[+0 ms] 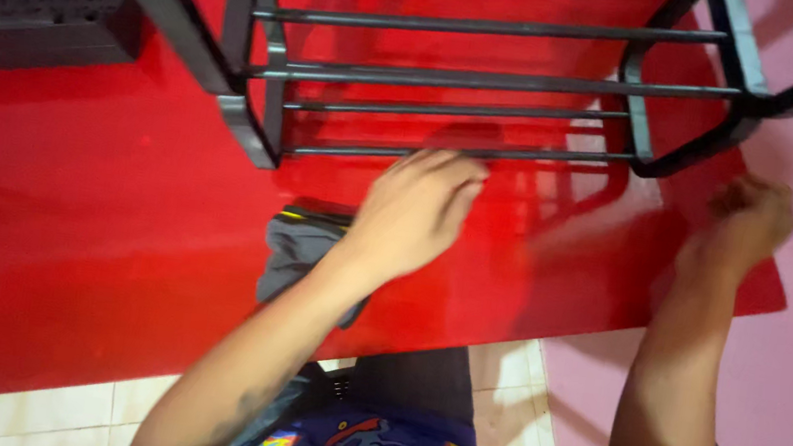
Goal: The person assembles a black metal rack by inserting horizontal bars into vertical supports on a red table. They then wipe the assembled rack and a nearby black plastic tray with a gray cloth.
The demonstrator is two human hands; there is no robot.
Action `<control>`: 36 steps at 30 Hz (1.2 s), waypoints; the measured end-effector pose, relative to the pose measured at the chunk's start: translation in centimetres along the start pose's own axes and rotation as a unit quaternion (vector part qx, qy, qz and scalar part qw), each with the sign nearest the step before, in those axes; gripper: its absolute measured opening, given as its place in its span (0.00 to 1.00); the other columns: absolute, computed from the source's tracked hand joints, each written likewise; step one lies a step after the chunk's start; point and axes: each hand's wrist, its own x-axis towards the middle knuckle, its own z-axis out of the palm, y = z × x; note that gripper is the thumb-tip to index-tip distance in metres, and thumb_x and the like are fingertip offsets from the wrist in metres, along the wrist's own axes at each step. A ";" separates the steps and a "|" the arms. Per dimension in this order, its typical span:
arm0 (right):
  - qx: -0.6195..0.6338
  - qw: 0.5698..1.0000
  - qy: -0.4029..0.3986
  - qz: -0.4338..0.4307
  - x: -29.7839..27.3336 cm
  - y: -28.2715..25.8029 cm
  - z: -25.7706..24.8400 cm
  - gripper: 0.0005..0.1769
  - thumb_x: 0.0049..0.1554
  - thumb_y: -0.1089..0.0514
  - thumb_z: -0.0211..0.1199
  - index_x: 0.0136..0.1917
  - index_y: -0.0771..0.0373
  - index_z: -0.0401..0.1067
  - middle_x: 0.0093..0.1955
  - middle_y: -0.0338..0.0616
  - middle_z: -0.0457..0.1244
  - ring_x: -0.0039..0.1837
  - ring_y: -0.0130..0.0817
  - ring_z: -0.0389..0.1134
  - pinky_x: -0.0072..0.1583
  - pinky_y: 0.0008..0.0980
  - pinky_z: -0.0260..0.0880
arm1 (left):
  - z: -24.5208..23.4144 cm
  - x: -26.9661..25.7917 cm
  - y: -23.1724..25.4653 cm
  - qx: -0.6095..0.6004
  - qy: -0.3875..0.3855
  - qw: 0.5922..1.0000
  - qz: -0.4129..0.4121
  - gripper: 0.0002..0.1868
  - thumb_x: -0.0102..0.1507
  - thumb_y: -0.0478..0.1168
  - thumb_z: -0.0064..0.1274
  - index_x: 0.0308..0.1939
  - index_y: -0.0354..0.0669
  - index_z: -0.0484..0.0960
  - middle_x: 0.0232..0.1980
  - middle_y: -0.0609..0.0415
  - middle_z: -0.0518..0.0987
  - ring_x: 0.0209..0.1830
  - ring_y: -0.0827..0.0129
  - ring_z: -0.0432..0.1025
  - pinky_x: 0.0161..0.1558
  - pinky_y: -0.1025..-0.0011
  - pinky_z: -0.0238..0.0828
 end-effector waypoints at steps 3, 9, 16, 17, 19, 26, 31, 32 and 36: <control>0.009 0.993 -0.096 0.071 2.4 1.2 1.0 0.07 0.61 0.64 0.60 0.53 0.61 0.75 0.47 0.37 0.67 0.48 0.28 0.68 0.51 0.28 0.69 | 6.9 7.1 -1.4 0.004 -0.037 0.998 0.044 0.09 0.63 0.36 0.50 0.43 0.39 0.83 0.49 0.44 0.82 0.50 0.45 0.76 0.50 0.51 0.73; -0.091 0.985 -0.144 0.016 0.3 0.3 3.8 0.17 0.69 0.52 0.60 0.62 0.67 0.75 0.53 0.40 0.69 0.53 0.28 0.69 0.54 0.28 0.68 | 18.9 19.6 -6.2 0.105 -0.059 0.992 -0.026 0.07 0.60 0.36 0.52 0.39 0.40 0.84 0.46 0.36 0.82 0.50 0.41 0.76 0.52 0.48 0.73; -0.049 0.982 -0.181 0.035 -2.8 -1.8 6.1 0.39 0.70 0.35 0.35 0.61 0.69 0.74 0.57 0.49 0.70 0.62 0.37 0.70 0.67 0.35 0.65 | 25.2 22.2 -9.9 0.121 -0.023 0.992 0.020 0.23 0.46 0.35 0.61 0.47 0.36 0.81 0.45 0.36 0.81 0.48 0.40 0.75 0.47 0.48 0.71; -0.027 0.979 -0.198 0.031 -2.8 -1.7 6.4 0.39 0.70 0.34 0.34 0.61 0.68 0.74 0.57 0.50 0.70 0.62 0.39 0.70 0.68 0.36 0.64 | 25.5 22.3 -10.0 0.109 -0.029 0.994 0.016 0.20 0.49 0.35 0.60 0.46 0.38 0.82 0.46 0.38 0.81 0.49 0.42 0.75 0.48 0.49 0.72; 0.013 0.975 -0.222 0.025 -2.7 -1.2 6.9 0.40 0.70 0.34 0.32 0.60 0.68 0.73 0.57 0.51 0.70 0.62 0.41 0.70 0.70 0.37 0.64 | 25.7 22.2 -10.2 0.087 -0.036 0.996 0.004 0.15 0.55 0.35 0.60 0.46 0.43 0.83 0.48 0.42 0.82 0.50 0.45 0.76 0.51 0.49 0.72; 0.010 0.967 -0.235 0.099 1.1 -0.9 7.1 0.18 0.67 0.49 0.56 0.60 0.66 0.71 0.57 0.47 0.67 0.58 0.37 0.70 0.60 0.38 0.69 | 25.3 23.0 -10.4 0.072 -0.099 0.992 -0.042 0.15 0.57 0.37 0.61 0.48 0.42 0.81 0.47 0.46 0.82 0.52 0.48 0.75 0.50 0.50 0.71; -0.224 0.926 -0.291 0.090 5.2 -1.4 8.9 0.22 0.59 0.56 0.67 0.64 0.67 0.75 0.58 0.47 0.70 0.56 0.32 0.70 0.58 0.30 0.71 | 25.0 23.1 -10.2 0.042 -0.120 0.990 -0.060 0.15 0.59 0.36 0.57 0.51 0.43 0.80 0.49 0.46 0.82 0.53 0.48 0.76 0.51 0.52 0.72; -0.284 0.903 -0.317 0.057 6.3 -1.0 9.9 0.22 0.60 0.55 0.66 0.65 0.68 0.74 0.57 0.47 0.70 0.56 0.32 0.70 0.58 0.30 0.71 | 24.9 23.1 -10.3 0.047 -0.128 0.990 -0.048 0.15 0.59 0.36 0.58 0.51 0.43 0.80 0.50 0.44 0.81 0.54 0.46 0.75 0.52 0.52 0.72; -0.289 0.857 -0.425 -0.031 8.0 0.5 11.3 0.22 0.59 0.58 0.68 0.64 0.70 0.73 0.54 0.46 0.70 0.51 0.32 0.73 0.52 0.31 0.74 | 24.4 23.2 -11.2 0.017 -0.143 0.989 -0.021 0.16 0.59 0.34 0.57 0.52 0.39 0.78 0.52 0.39 0.79 0.55 0.43 0.74 0.53 0.51 0.71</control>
